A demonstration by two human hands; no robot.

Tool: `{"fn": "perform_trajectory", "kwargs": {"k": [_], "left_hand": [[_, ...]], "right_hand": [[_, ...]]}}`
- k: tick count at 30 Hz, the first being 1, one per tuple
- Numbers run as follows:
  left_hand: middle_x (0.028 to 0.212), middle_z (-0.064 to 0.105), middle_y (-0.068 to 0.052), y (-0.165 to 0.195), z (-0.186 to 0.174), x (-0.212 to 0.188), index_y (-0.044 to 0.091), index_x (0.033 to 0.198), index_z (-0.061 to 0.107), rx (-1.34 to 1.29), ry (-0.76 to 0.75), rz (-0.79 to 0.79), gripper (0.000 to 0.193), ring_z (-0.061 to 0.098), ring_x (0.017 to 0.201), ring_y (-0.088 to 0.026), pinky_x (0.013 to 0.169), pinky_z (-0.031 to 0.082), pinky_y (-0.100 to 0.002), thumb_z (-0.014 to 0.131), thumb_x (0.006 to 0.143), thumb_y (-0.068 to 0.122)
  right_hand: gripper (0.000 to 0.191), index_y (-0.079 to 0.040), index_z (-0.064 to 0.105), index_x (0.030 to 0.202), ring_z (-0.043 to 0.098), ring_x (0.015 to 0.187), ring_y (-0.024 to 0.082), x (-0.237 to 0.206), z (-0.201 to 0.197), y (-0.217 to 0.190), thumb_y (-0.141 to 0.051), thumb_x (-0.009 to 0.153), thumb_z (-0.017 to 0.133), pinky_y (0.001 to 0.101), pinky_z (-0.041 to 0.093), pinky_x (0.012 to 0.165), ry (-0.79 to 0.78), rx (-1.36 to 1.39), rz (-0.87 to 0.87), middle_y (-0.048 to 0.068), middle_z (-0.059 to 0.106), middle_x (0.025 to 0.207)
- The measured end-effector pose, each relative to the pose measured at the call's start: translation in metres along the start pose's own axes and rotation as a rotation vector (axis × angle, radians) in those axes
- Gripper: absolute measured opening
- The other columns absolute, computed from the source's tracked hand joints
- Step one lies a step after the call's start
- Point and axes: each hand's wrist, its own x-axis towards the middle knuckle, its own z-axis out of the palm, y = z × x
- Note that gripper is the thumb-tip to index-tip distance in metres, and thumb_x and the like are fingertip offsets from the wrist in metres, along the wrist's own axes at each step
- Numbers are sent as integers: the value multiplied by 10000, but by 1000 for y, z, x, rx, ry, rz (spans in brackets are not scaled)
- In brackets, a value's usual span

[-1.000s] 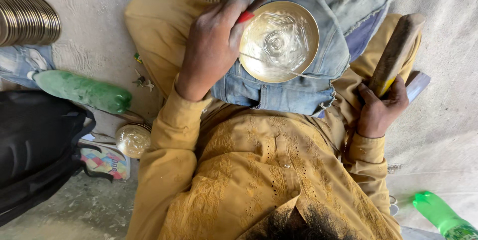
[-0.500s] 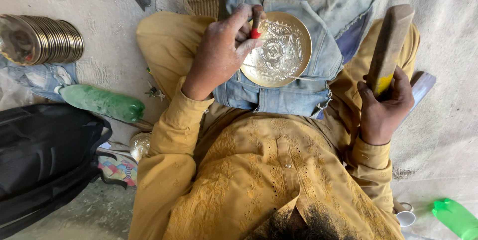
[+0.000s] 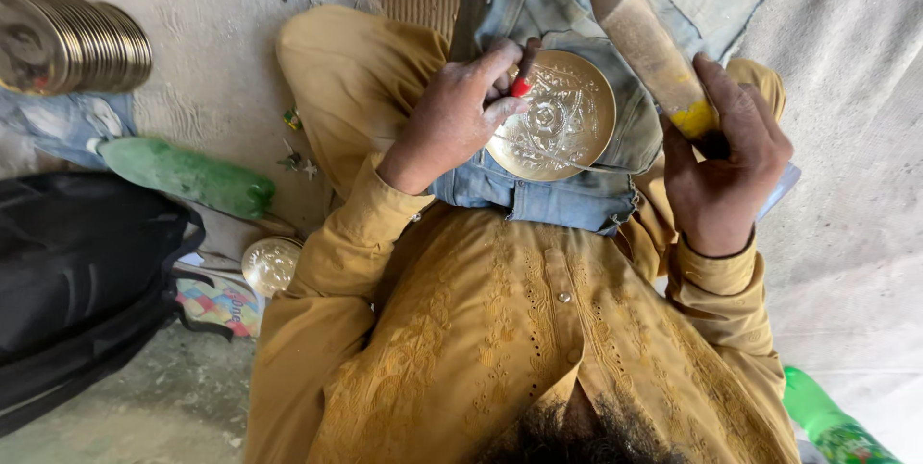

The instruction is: The person sits cross-legged on the ground with a decorated brass plate on their lap. They hold a red-handled punch against the plate's surface and repeatedly strike it with a wooden mallet, working the chisel across the embossed pattern to engrave details into the metal.

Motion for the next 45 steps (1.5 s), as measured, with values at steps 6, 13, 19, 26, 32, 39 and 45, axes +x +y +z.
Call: {"fn": "perform_trajectory", "kwargs": {"k": [6,13,19,26,32,39,45], "left_hand": [[888,753,-81,1,-1,1,44,1134,587,-40,23,-30,294,758,768,-183,661,584,-334,791,927,92],[900,739,-113,9,-7,-3,29,1144,580,-103,74,-40,284,769,800,-251,675,576,-371,770,936,61],[863,725,-149,9,-4,-7,6,1154,583,-62,145,-89,349,756,761,-265,631,567,-374,794,885,76],[888,754,-94,-4,6,-12,29,1049,594,-100,137,-79,263,775,783,-173,659,607,-312,807,922,116],[842,744,-92,-8,10,-15,29,999,587,-76,145,-128,271,762,735,-172,623,589,-320,819,893,120],[815,729,-77,-14,12,-16,43,960,590,-56,181,-76,269,733,715,-180,626,566,-340,839,879,106],[811,711,-71,-20,16,-19,51,939,594,-81,231,-29,284,734,733,-179,650,571,-331,854,837,104]], "right_hand": [[466,-52,724,1378,721,959,227,26,-8,-6,159,963,703,323,591,789,-123,-313,-250,155,744,1138],[424,-29,714,1368,727,957,193,48,-7,-10,166,999,638,294,612,786,-114,-279,-293,146,741,1108],[421,-23,712,1321,705,928,167,59,-11,-15,169,959,618,279,600,775,-167,-376,-354,125,750,1116],[357,-63,727,1300,680,868,129,69,-9,-13,114,999,653,248,560,724,-176,-460,-441,82,757,1071],[369,-69,736,1298,650,794,103,73,-5,-9,112,992,636,228,508,658,-166,-483,-503,63,754,1027],[420,-76,735,1326,658,819,85,72,-4,-21,121,981,597,220,486,654,-183,-484,-532,60,747,1030],[377,-53,790,1268,576,695,71,78,4,-33,141,989,627,224,426,566,-158,-515,-563,60,735,918]]}}
